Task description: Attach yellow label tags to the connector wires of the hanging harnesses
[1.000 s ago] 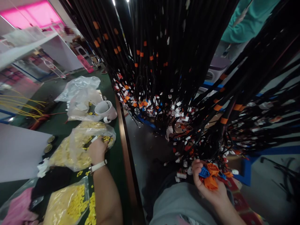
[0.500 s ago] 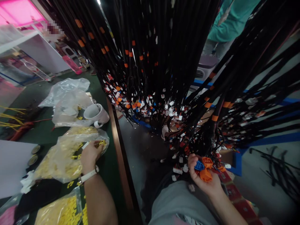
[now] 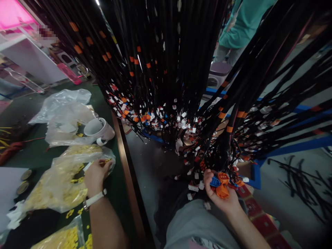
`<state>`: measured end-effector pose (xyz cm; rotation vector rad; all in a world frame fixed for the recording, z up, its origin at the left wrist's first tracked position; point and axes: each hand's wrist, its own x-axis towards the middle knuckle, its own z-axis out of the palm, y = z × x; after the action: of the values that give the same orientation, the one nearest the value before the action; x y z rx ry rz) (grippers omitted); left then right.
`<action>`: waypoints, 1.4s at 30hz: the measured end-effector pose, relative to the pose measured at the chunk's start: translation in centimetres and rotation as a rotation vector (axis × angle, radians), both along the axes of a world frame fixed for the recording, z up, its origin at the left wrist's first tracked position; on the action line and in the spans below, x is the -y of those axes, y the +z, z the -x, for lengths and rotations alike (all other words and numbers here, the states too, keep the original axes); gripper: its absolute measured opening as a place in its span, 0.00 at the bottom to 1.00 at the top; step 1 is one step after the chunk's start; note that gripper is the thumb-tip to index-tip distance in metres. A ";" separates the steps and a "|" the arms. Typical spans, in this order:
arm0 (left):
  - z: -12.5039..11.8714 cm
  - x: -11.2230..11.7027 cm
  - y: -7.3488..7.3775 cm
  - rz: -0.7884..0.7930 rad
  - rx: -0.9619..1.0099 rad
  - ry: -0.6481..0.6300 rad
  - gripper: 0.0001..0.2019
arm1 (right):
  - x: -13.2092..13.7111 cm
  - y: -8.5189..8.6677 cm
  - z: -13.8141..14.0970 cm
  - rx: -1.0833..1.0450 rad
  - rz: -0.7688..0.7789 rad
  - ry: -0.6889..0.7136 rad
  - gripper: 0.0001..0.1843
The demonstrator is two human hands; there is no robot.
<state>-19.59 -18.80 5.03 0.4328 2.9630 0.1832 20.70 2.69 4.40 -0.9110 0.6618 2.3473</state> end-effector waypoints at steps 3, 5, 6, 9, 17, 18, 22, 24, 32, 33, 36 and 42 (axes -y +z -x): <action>-0.1 -0.4 -0.1 0.033 -0.001 0.026 0.19 | 0.0 -0.2 0.0 0.018 -0.017 -0.007 0.13; -0.2 -0.6 -0.2 0.065 -0.013 0.026 0.18 | -0.1 -0.2 0.1 0.013 -0.021 -0.011 0.14; -0.2 -0.6 -0.2 0.078 -0.024 0.025 0.18 | -0.1 -0.2 0.1 0.006 -0.020 -0.012 0.14; -0.2 -0.5 -0.1 0.085 -0.047 0.010 0.17 | -0.1 -0.1 0.2 -0.017 -0.007 -0.010 0.14; -0.1 0.2 0.5 0.054 -0.105 -0.018 0.13 | -0.2 -0.2 0.2 -0.020 -0.006 -0.020 0.12; 0.0 0.4 0.5 0.044 -0.120 -0.017 0.13 | -0.2 -0.1 0.2 -0.019 -0.008 -0.023 0.12; 0.4 0.7 0.2 -0.024 -0.229 0.073 0.13 | -0.2 -0.2 0.3 -0.013 -0.025 -0.024 0.13; 0.4 0.3 0.3 -0.150 -0.309 0.138 0.11 | -0.2 -0.4 0.3 0.009 -0.040 -0.021 0.13; -3.7 -4.9 3.5 -1.454 0.471 0.305 0.03 | -0.2 -1.0 0.3 0.015 -0.201 0.105 0.12; -4.6 -5.9 3.9 -1.548 0.651 0.313 0.01 | -0.1 -1.0 0.3 0.014 -0.214 0.124 0.11; -7.9 -8.7 4.7 -1.697 1.141 0.342 0.04 | 0.0 -0.9 0.6 0.037 -0.249 0.185 0.10; -15.5 -12.8 3.3 -1.476 1.867 0.343 0.06 | 0.4 -1.9 0.8 0.033 -0.410 0.253 0.09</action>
<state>-4.06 -5.99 8.29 -0.1885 0.6546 1.5909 19.93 2.26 2.47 -0.8802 0.0411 2.5461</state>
